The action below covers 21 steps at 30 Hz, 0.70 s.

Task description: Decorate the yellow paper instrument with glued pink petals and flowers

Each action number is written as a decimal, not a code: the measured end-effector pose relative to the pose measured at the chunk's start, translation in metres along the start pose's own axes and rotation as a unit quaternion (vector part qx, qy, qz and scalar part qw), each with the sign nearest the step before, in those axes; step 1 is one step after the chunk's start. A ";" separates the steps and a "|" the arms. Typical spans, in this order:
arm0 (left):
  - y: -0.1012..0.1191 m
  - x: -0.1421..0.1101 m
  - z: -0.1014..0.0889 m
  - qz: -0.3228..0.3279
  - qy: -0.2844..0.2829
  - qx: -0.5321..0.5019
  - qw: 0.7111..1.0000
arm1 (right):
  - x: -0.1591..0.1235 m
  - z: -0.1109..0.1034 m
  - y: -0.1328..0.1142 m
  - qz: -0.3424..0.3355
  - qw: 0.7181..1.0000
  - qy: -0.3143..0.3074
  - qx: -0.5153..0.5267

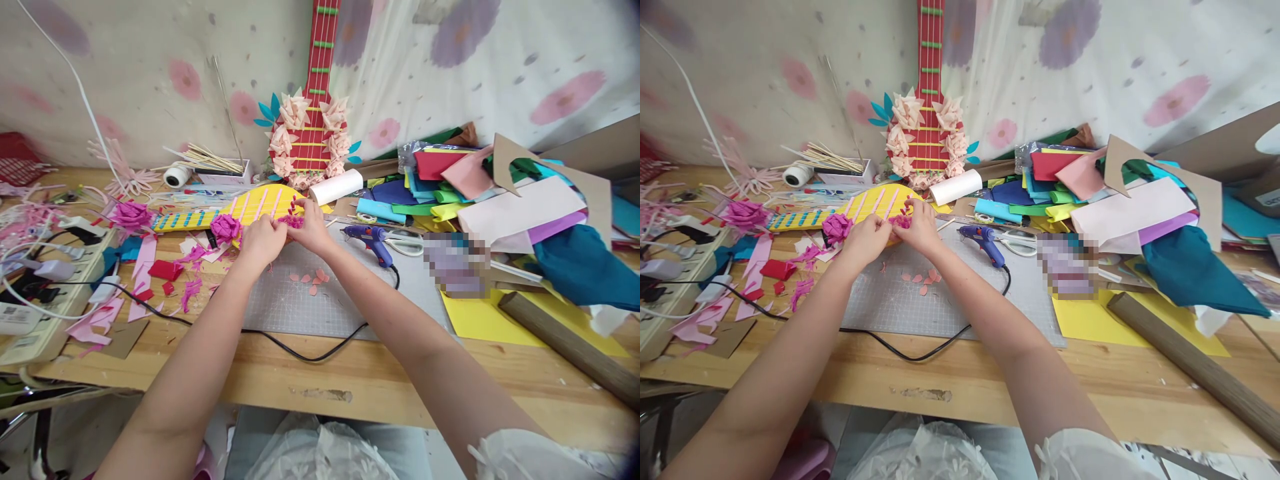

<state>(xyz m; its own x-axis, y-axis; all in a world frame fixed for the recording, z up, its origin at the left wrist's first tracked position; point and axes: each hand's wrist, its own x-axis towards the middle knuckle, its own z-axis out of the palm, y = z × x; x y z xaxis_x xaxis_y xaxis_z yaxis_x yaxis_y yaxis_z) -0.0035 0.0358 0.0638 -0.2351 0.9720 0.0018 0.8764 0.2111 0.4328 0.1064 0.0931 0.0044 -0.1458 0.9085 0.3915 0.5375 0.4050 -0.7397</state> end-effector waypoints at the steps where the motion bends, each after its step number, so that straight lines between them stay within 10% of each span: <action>1: 0.001 0.000 -0.001 -0.004 -0.006 0.000 1.000 | 0.000 0.000 0.000 0.000 1.000 -0.001 -0.001; 21: -0.003 0.001 -0.008 -0.050 -0.015 -0.092 0.994 | 0.002 0.002 0.002 -0.004 1.000 0.004 -0.007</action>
<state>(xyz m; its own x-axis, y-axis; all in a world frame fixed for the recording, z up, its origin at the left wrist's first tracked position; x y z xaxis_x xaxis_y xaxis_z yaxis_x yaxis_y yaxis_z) -0.0096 0.0358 0.0701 -0.3024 0.9502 -0.0760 0.7570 0.2878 0.5866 0.1057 0.0959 0.0029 -0.1432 0.9045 0.4018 0.5477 0.4106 -0.7290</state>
